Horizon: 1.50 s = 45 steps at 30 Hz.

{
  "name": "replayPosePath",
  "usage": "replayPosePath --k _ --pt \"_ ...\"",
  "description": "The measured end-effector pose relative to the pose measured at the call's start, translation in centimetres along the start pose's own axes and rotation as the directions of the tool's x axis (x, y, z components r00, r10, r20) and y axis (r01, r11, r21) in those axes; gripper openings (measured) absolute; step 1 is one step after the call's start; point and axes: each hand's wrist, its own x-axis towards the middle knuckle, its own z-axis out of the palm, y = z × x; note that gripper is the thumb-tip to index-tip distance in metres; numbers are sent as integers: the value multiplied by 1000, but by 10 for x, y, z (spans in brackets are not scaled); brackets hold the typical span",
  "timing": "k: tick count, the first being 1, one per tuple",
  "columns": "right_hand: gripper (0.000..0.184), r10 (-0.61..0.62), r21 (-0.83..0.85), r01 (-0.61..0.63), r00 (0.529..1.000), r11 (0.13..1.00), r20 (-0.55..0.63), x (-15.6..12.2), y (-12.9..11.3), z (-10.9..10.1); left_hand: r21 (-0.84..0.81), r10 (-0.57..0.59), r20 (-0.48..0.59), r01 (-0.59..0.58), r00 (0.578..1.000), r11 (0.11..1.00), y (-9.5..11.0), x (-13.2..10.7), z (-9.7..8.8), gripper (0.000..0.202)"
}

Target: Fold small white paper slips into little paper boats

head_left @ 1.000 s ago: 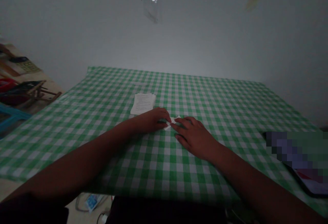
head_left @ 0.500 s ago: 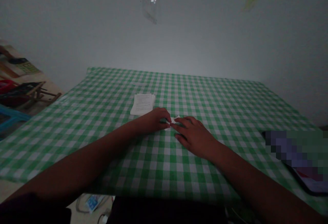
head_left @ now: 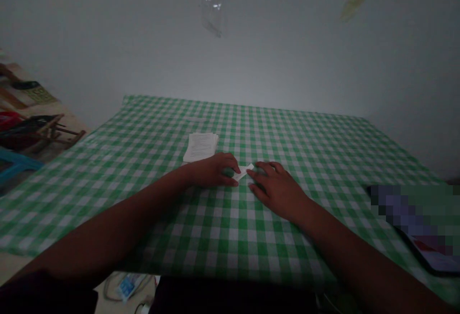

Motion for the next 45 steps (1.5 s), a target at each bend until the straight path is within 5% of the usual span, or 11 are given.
replayPosePath --k 7,21,30,35,45 --pt "46 27 -6 -27 1000 1000 11 0 0 -1 32 -34 -96 38 995 999 1 4 8 16" --pt "51 145 -56 -146 989 988 -14 3 11 0 106 3 -61 4 998 994 -1 2 10 24" --pt "34 -1 188 28 990 982 -139 7 22 2 44 163 58 -166 985 985 7 -2 5 40" --pt "10 -58 306 94 991 947 -124 8 26 2 57 164 36 -166 986 984 11 -1 6 41" --pt "3 -8 385 46 995 922 -100 9 26 4 225 132 -45 -119 990 967 11 7 21 17"
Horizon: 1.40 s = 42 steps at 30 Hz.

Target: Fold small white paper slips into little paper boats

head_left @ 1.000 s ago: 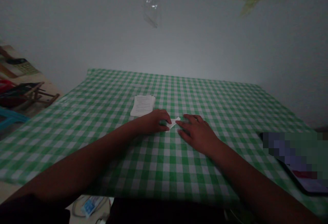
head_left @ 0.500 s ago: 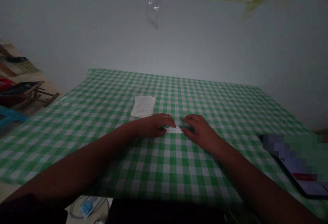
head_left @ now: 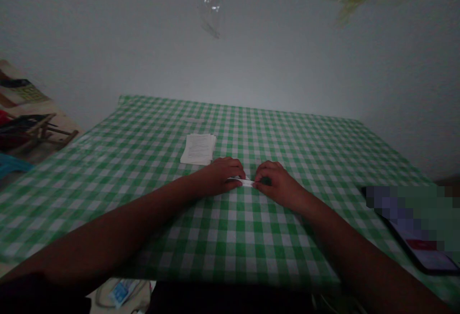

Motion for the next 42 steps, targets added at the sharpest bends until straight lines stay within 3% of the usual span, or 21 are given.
replayPosePath --k 7,19,23,26,29,33,42 --pt "7 81 -71 -83 996 994 -34 2 3 10 22 -55 -26 56 998 998 3 2 3 14" --pt "8 108 -175 -112 993 978 -37 3 -3 15 80 -193 -36 195 981 978 11 5 6 11" --pt "10 120 -164 -139 986 977 -119 4 -5 14 104 -247 -84 255 965 961 10 6 10 9" --pt "20 41 -214 -79 984 974 -176 3 -13 10 146 -313 -153 334 937 931 8 7 13 11" --pt "32 -56 -289 39 997 957 -50 0 -26 7 143 -359 -193 388 913 910 6 8 14 13" --pt "44 36 -403 2 996 915 87 -4 -40 10 89 -422 -194 445 886 891 6 9 12 13" --pt "46 108 -515 -43 989 856 98 -6 -42 12 67 -448 -167 463 878 884 9 10 9 11"
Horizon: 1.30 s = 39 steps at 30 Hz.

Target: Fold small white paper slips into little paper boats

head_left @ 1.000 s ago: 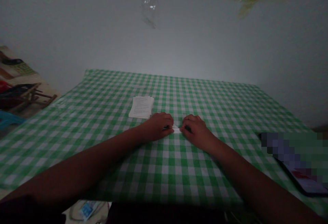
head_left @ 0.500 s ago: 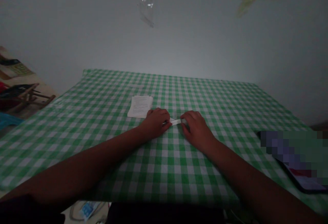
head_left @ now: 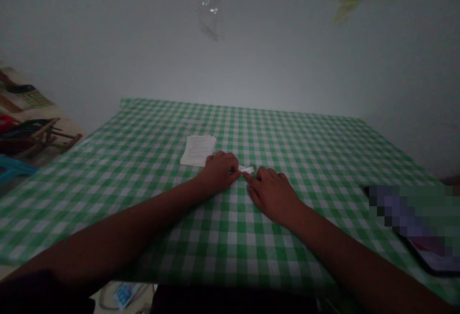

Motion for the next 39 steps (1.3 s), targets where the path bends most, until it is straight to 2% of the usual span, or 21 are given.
replayPosePath --k 11,14,16,19,22,25,29,34,39 --pt "47 124 -66 -123 992 990 4 -4 16 -3 -2 -10 5 10 1000 1000 -2 -1 1 12" --pt "45 128 -22 -128 992 992 0 -2 20 -3 12 -2 -5 2 1000 1000 -1 -2 2 12" --pt "43 129 29 -129 992 991 -6 0 20 -3 10 3 -25 -2 1000 1000 0 -3 3 20" --pt "42 102 106 -98 994 989 -35 5 17 -2 33 10 -50 -8 999 999 1 -2 5 35" --pt "43 -3 160 15 997 987 -80 7 14 0 73 27 -47 -24 999 997 2 -1 6 29" --pt "44 -87 191 101 993 976 -78 7 14 3 60 21 -14 -20 1000 998 2 0 5 24" --pt "43 -49 166 57 998 984 -49 5 16 5 12 4 64 -4 998 1000 -2 2 -1 26" --pt "44 -42 137 46 999 989 -34 4 18 3 -26 55 203 -51 978 998 -10 3 -12 35" --pt "45 -40 147 44 999 988 -33 3 18 2 -95 131 245 -111 961 989 -19 0 -22 39"
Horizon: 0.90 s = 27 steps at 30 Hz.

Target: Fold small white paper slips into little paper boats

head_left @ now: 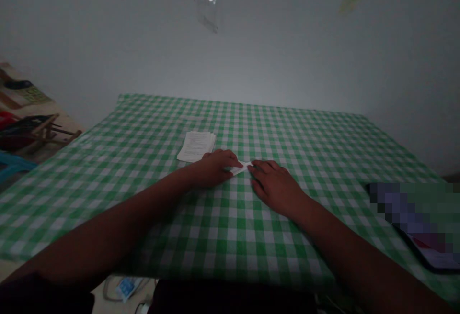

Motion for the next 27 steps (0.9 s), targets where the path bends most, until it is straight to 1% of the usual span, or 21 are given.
replayPosePath --k 3,6,9,12,17,20,22,27 --pt "44 4 -5 -4 1000 1000 -16 0 1 2 -31 52 -2 -52 999 998 -3 -4 -3 40" --pt "47 23 -21 -23 1000 1000 -18 -1 4 4 -67 78 -16 -79 997 995 -2 -7 -4 38" --pt "50 27 -29 -27 1000 999 -8 -1 9 5 -122 126 -30 -129 992 984 0 -8 -2 36" --pt "46 30 -27 -31 999 999 -18 0 15 6 -127 173 -73 -182 982 975 4 -6 3 29" --pt "38 5 8 -4 998 1000 -67 4 18 5 -49 131 -139 -139 982 989 10 1 14 18" --pt "34 -57 31 60 995 998 -85 4 16 4 -22 85 -189 -91 978 996 12 3 18 13" --pt "32 -105 34 108 990 994 -91 3 13 3 -14 85 -199 -90 976 996 12 3 19 11" --pt "31 -201 47 203 979 978 -40 -3 5 -4 -18 89 -193 -94 977 995 10 4 21 12"
